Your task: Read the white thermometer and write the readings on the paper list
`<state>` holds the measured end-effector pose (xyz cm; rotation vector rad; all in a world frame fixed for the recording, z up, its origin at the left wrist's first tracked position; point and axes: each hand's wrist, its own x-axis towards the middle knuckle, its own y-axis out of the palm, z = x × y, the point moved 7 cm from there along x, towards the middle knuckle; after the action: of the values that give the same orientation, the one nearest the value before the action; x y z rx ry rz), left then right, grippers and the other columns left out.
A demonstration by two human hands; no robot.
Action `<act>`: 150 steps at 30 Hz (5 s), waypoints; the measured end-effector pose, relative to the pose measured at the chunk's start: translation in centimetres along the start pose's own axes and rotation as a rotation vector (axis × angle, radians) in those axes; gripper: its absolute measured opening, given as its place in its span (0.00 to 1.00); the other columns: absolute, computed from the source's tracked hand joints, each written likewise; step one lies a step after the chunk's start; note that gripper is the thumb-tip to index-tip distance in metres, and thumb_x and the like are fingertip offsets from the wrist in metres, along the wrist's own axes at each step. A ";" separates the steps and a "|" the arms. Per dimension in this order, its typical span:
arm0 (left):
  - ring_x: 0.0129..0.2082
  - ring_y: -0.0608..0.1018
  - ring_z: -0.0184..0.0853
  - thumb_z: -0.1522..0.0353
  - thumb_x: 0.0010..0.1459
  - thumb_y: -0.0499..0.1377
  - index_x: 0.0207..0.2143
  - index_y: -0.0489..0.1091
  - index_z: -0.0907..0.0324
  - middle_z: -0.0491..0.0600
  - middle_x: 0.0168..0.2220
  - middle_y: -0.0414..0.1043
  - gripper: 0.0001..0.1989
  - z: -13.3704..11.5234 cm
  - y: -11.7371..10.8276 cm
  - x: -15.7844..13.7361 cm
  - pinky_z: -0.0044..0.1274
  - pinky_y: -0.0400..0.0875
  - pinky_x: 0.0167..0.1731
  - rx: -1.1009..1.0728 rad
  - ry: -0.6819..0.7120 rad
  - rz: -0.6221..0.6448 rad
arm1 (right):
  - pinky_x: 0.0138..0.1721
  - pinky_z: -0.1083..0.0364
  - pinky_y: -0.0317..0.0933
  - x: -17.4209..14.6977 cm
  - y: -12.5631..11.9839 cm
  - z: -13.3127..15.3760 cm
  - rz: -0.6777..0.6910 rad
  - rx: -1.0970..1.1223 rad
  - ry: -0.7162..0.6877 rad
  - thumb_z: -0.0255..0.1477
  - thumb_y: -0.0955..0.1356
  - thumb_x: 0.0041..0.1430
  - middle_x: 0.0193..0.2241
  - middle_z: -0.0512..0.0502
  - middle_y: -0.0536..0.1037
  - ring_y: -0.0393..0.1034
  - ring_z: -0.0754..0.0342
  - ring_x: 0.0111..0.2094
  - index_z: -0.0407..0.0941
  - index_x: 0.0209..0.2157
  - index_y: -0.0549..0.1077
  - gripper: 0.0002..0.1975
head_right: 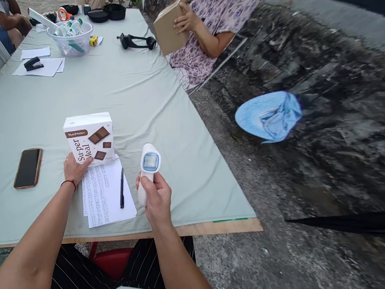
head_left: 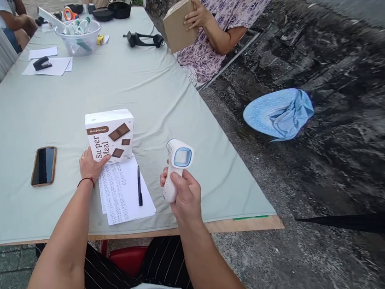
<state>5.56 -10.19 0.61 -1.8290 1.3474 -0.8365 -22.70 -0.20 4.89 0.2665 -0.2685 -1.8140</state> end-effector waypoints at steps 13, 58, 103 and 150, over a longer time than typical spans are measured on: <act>0.49 0.72 0.48 0.49 0.55 0.59 0.53 0.65 0.52 0.53 0.43 0.71 0.27 0.2 0.1 0.2 0.37 0.65 0.50 -0.010 0.038 -0.006 | 0.41 0.51 0.60 4.6 -5.0 -5.4 -0.065 -0.932 0.056 0.37 0.71 0.45 0.42 0.43 0.73 0.67 0.46 0.42 0.46 0.46 0.74 0.24; 0.50 0.71 0.48 0.49 0.54 0.60 0.52 0.65 0.54 0.53 0.45 0.71 0.28 0.4 0.4 0.0 0.38 0.63 0.52 -0.027 0.030 -0.010 | 0.39 0.53 0.65 2.4 1.9 -7.0 0.390 -0.476 -0.366 0.38 0.67 0.62 0.32 0.49 0.71 0.66 0.54 0.33 0.47 0.44 0.70 0.12; 0.54 0.70 0.47 0.51 0.54 0.62 0.54 0.63 0.54 0.54 0.49 0.71 0.29 0.4 0.7 -0.2 0.37 0.61 0.55 -0.007 0.015 -0.005 | 0.29 0.55 0.63 1.4 4.3 -9.2 0.395 -0.496 -0.208 0.34 0.64 0.49 0.24 0.50 0.73 0.65 0.55 0.25 0.46 0.29 0.71 0.08; 0.54 0.69 0.48 0.49 0.54 0.62 0.54 0.63 0.54 0.54 0.48 0.70 0.31 -0.2 0.9 -0.4 0.38 0.61 0.55 -0.008 0.008 0.010 | 0.25 0.57 0.58 0.6 3.9 -10.1 0.320 -0.523 -0.165 0.34 0.64 0.45 0.18 0.53 0.68 0.60 0.58 0.21 0.46 0.22 0.68 0.07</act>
<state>4.85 -10.03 -0.09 -1.8257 1.3659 -0.8354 -16.04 -2.19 -3.47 -0.2807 0.0537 -1.5250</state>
